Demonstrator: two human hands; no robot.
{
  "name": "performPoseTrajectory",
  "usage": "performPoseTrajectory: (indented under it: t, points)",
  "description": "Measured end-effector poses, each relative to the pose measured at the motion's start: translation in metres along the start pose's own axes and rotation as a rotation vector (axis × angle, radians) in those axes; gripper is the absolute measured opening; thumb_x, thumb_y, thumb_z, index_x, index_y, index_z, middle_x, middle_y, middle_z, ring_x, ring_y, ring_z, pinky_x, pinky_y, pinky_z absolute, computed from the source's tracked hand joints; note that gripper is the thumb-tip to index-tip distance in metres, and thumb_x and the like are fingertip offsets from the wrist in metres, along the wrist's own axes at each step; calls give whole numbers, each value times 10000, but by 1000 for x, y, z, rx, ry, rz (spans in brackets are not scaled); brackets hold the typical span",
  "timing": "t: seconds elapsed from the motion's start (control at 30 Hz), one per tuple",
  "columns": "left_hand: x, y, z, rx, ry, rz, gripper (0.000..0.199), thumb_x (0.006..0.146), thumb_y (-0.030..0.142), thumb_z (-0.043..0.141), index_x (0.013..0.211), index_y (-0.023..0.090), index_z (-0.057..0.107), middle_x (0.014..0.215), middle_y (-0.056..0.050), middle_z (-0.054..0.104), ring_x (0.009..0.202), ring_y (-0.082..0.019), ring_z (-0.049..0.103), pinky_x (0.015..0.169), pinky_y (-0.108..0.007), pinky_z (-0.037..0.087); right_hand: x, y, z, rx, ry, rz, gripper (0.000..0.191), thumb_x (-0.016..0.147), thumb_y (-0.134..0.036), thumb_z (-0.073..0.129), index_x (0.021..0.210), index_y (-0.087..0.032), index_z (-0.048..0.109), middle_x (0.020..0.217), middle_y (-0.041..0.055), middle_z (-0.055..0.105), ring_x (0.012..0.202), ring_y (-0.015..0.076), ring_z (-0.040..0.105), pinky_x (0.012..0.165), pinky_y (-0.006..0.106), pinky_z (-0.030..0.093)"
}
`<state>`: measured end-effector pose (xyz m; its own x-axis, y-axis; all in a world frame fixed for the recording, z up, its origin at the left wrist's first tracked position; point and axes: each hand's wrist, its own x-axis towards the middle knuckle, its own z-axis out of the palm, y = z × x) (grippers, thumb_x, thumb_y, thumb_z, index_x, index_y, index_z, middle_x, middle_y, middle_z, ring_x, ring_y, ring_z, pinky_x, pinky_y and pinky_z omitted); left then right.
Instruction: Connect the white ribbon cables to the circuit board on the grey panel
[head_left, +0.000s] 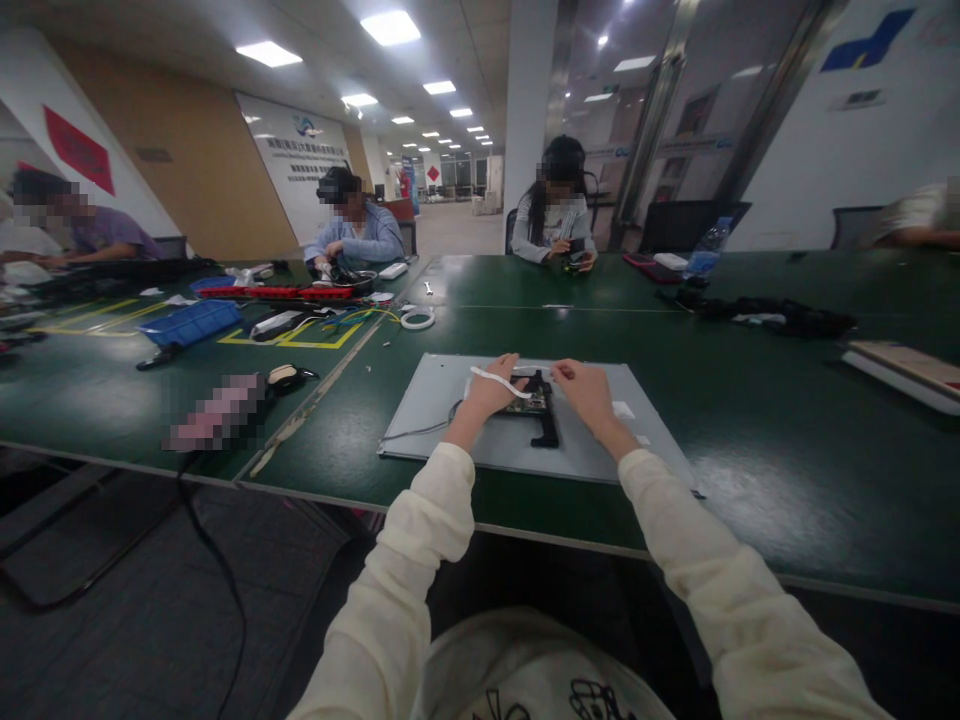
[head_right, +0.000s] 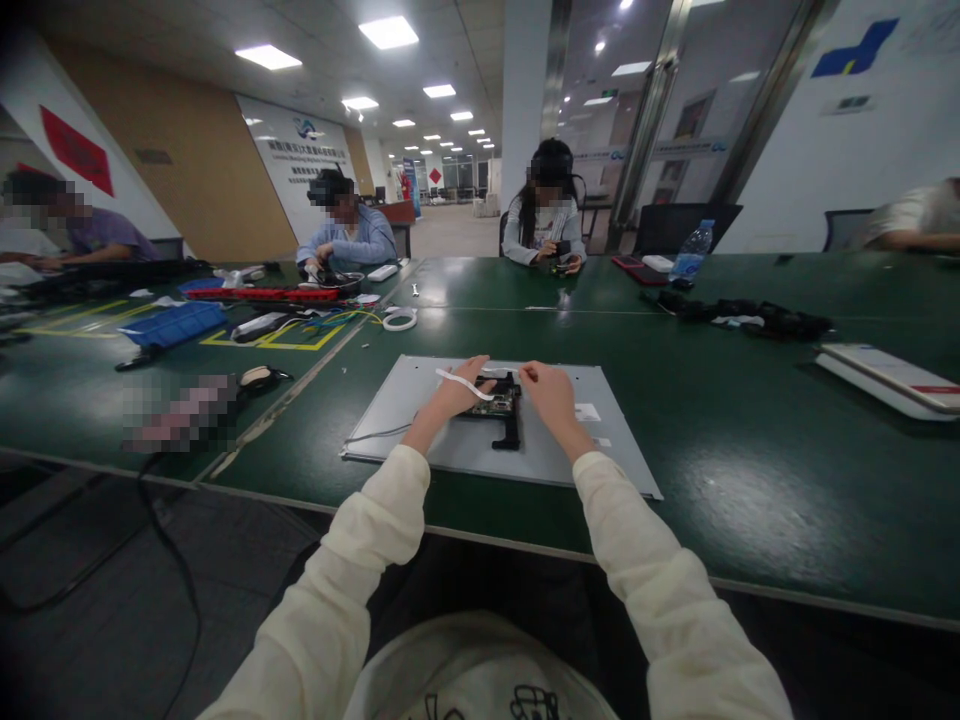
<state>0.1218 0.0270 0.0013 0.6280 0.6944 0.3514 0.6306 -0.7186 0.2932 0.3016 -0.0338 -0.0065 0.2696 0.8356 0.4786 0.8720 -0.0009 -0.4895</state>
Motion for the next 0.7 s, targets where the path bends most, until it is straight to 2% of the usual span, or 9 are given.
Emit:
performPoseTrajectory:
  t: [0.17,0.3,0.4,0.5,0.6,0.7]
  points:
    - [-9,-18,-23,-137,20,-24,620,855,476,436,1348,114,332,1373,-153,412,1273,-230,387,1063,-363,305,0,6,-7,147,109,47,221,783,-332,542,842,-171,680,790,46,700,731,166,641,714,267,463]
    - [-26,-36,-33,-170,-98,83,797,756,543,553,1377,120,285,1415,-153,351,1308,-239,332,1086,-361,270,0,9,-9,221,148,77,232,769,-336,552,845,-158,681,793,60,700,731,174,644,718,282,478]
    - [-34,-41,-33,-149,-174,120,886,688,550,623,1387,129,277,1445,-161,293,1332,-255,284,1100,-383,236,0,10,-6,262,131,72,231,757,-328,564,858,-154,677,817,68,700,753,178,647,719,284,487]
    - [-34,-38,-33,-127,-233,136,848,675,543,639,1380,206,309,1467,-110,270,1354,-266,229,1107,-430,197,-1,12,-2,309,94,64,230,754,-324,565,864,-152,671,818,69,699,744,172,650,722,285,496]
    - [-32,-32,-36,-101,-287,146,717,687,533,631,1324,303,397,1469,-29,286,1366,-287,183,1098,-522,128,-2,13,0,298,84,62,220,754,-324,560,852,-160,669,803,63,698,734,173,652,726,295,500]
    - [-32,-30,-38,-84,-328,140,559,720,498,606,1237,314,499,1432,-11,361,1356,-275,213,1089,-559,66,-3,12,-1,252,78,55,207,753,-322,564,845,-170,672,794,55,699,739,175,653,732,296,495]
